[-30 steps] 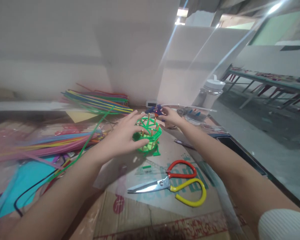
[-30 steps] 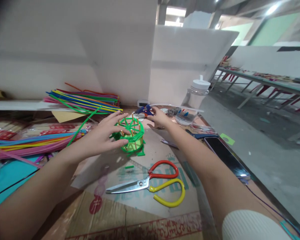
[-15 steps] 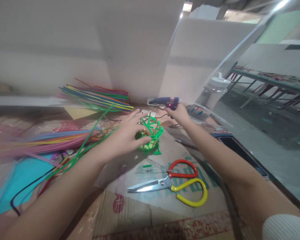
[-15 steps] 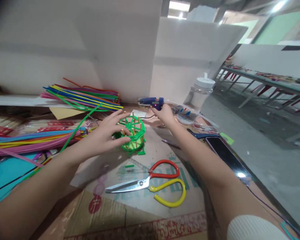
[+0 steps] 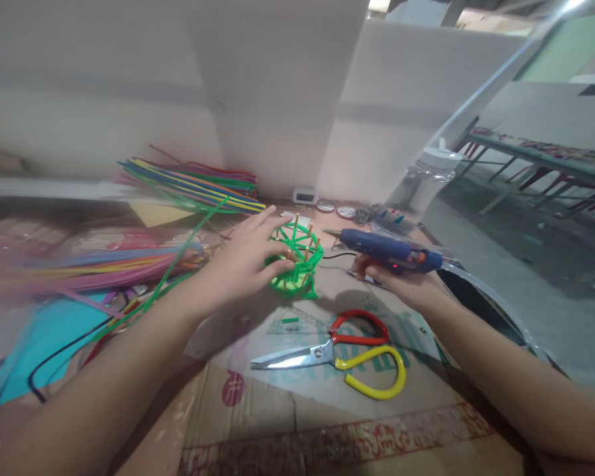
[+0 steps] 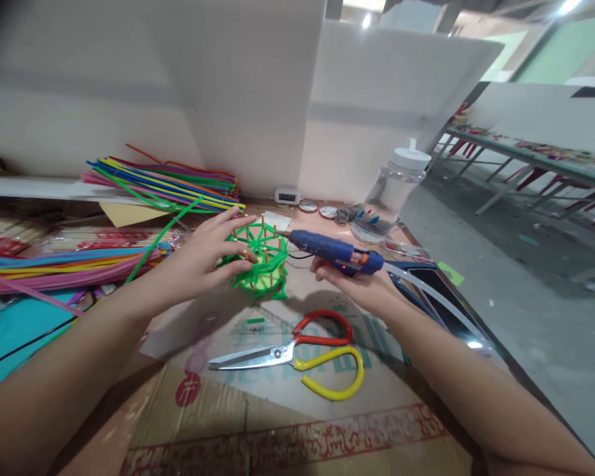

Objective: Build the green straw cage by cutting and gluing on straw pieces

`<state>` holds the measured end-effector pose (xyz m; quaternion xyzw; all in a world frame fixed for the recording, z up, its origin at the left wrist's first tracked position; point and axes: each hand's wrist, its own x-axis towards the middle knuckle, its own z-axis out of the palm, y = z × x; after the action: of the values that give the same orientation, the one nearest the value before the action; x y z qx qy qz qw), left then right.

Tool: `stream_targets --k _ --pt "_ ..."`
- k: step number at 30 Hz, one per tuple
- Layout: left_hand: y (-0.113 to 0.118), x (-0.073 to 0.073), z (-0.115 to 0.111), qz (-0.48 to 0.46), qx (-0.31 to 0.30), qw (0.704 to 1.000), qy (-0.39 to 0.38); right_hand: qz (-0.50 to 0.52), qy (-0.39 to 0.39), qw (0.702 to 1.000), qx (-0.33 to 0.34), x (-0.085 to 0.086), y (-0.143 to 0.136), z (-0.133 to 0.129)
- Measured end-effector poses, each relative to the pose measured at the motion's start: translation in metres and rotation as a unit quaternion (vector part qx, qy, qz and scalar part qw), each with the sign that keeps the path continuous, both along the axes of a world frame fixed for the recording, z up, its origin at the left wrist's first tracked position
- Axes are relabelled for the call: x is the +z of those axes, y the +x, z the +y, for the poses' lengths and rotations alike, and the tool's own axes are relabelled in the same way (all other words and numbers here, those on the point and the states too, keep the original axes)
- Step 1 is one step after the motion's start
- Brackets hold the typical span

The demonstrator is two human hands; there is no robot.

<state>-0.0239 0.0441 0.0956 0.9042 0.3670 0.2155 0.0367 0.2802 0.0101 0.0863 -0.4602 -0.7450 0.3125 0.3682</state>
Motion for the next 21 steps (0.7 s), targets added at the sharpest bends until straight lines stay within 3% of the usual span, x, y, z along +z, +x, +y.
stream_targets --k 6,11,15,21 --pt "0.001 -0.006 0.004 -0.028 0.005 0.999 0.022 -0.026 0.029 0.999 0.026 -0.018 -0.005 -0.010" --pt "0.002 -0.008 0.005 -0.040 0.009 0.999 0.027 -0.031 0.000 0.999 -0.009 -0.029 -0.013 -0.012" --pt "0.003 -0.008 0.005 -0.045 0.011 0.999 0.024 -0.067 -0.013 0.997 -0.027 -0.025 -0.019 -0.013" --pt "0.006 -0.009 0.004 -0.056 0.011 0.998 0.016 -0.097 0.029 0.994 -0.037 -0.012 -0.024 -0.013"
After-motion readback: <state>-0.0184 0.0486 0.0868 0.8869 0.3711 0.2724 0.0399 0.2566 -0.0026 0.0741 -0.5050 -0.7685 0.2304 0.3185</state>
